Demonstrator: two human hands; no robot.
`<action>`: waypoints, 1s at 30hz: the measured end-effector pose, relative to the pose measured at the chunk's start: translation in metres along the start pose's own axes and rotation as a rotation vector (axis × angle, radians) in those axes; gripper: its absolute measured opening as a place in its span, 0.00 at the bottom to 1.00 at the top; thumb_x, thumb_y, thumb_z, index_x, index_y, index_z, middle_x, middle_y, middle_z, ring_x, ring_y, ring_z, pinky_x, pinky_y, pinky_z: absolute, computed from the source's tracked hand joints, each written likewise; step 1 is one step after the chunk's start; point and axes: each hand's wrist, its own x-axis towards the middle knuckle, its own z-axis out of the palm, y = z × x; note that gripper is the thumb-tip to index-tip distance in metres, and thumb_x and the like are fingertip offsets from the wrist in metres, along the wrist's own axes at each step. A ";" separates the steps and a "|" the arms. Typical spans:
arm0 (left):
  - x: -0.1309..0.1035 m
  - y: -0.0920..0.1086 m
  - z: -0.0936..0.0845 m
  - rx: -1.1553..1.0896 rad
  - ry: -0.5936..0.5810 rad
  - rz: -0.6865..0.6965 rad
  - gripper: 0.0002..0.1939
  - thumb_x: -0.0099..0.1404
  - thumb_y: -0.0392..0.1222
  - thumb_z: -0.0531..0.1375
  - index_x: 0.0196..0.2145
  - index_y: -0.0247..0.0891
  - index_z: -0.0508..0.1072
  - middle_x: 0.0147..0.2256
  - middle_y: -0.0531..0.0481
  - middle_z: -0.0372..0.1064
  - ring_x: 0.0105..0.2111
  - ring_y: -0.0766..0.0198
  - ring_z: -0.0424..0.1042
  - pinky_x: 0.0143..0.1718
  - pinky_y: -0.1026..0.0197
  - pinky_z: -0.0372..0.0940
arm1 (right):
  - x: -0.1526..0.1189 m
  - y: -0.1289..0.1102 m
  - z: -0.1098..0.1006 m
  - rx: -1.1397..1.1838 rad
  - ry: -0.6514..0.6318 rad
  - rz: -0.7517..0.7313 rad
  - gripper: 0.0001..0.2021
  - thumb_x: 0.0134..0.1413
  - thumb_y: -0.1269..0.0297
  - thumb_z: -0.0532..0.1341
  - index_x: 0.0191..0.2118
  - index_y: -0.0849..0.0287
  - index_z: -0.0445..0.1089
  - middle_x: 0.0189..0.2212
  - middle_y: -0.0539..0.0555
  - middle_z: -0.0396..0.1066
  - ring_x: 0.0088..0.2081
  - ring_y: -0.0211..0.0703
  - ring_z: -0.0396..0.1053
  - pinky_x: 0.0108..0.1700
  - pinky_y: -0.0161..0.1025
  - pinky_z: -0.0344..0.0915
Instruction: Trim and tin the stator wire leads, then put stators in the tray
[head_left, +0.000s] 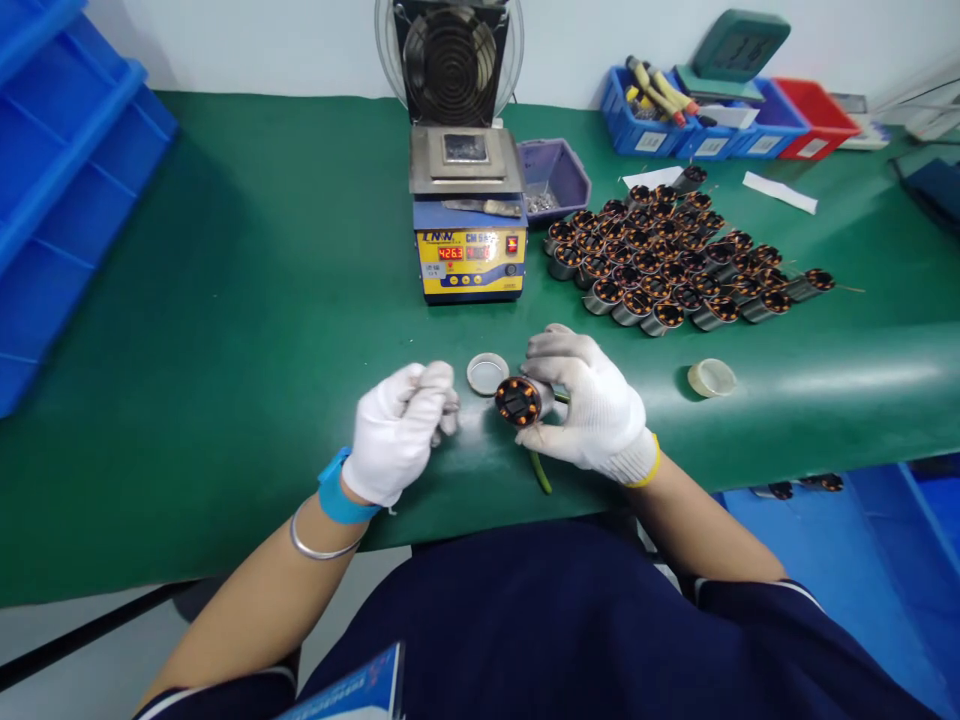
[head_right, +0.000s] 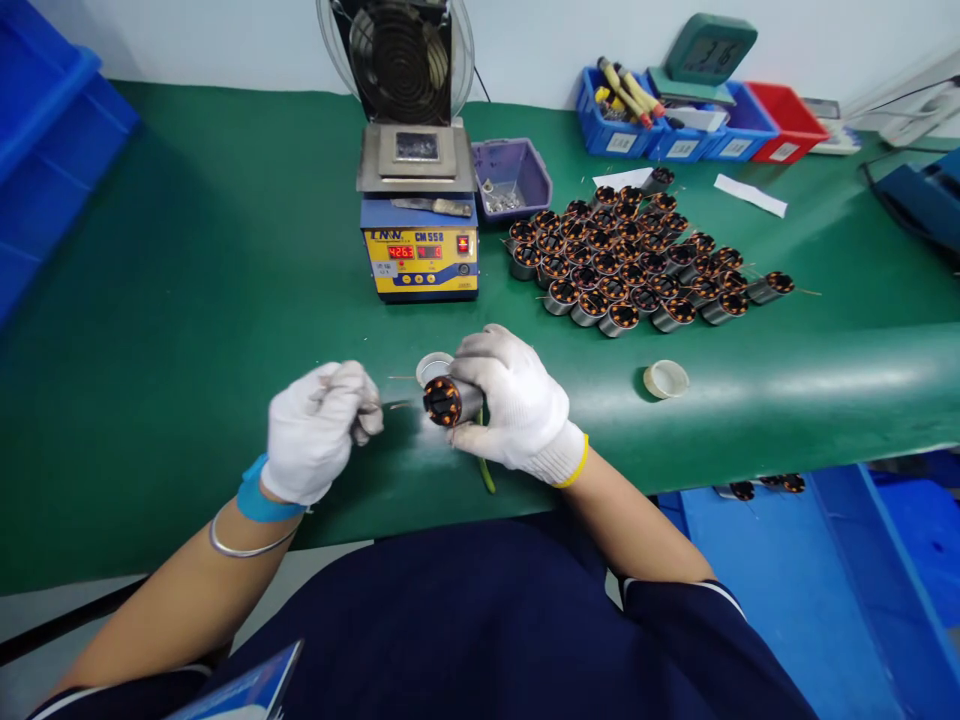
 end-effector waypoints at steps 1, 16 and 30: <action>0.004 0.000 -0.002 -0.026 0.065 -0.017 0.22 0.61 0.59 0.68 0.23 0.39 0.70 0.17 0.53 0.65 0.14 0.69 0.63 0.12 0.68 0.54 | 0.002 0.000 -0.004 -0.007 -0.054 0.124 0.26 0.47 0.54 0.69 0.52 0.57 0.68 0.53 0.62 0.70 0.54 0.58 0.73 0.57 0.57 0.71; 0.059 -0.029 -0.022 0.018 0.164 -0.193 0.15 0.70 0.48 0.61 0.29 0.36 0.69 0.22 0.51 0.72 0.16 0.71 0.68 0.16 0.70 0.59 | 0.052 -0.003 -0.009 -0.315 -0.728 0.464 0.27 0.48 0.56 0.67 0.56 0.53 0.73 0.51 0.56 0.75 0.48 0.57 0.75 0.34 0.40 0.64; 0.057 -0.031 -0.023 0.067 0.106 -0.176 0.13 0.68 0.48 0.61 0.31 0.36 0.69 0.26 0.51 0.74 0.18 0.70 0.70 0.19 0.69 0.62 | 0.045 -0.003 -0.011 -0.588 -0.596 0.048 0.18 0.67 0.59 0.58 0.58 0.58 0.72 0.57 0.62 0.72 0.48 0.57 0.69 0.42 0.48 0.64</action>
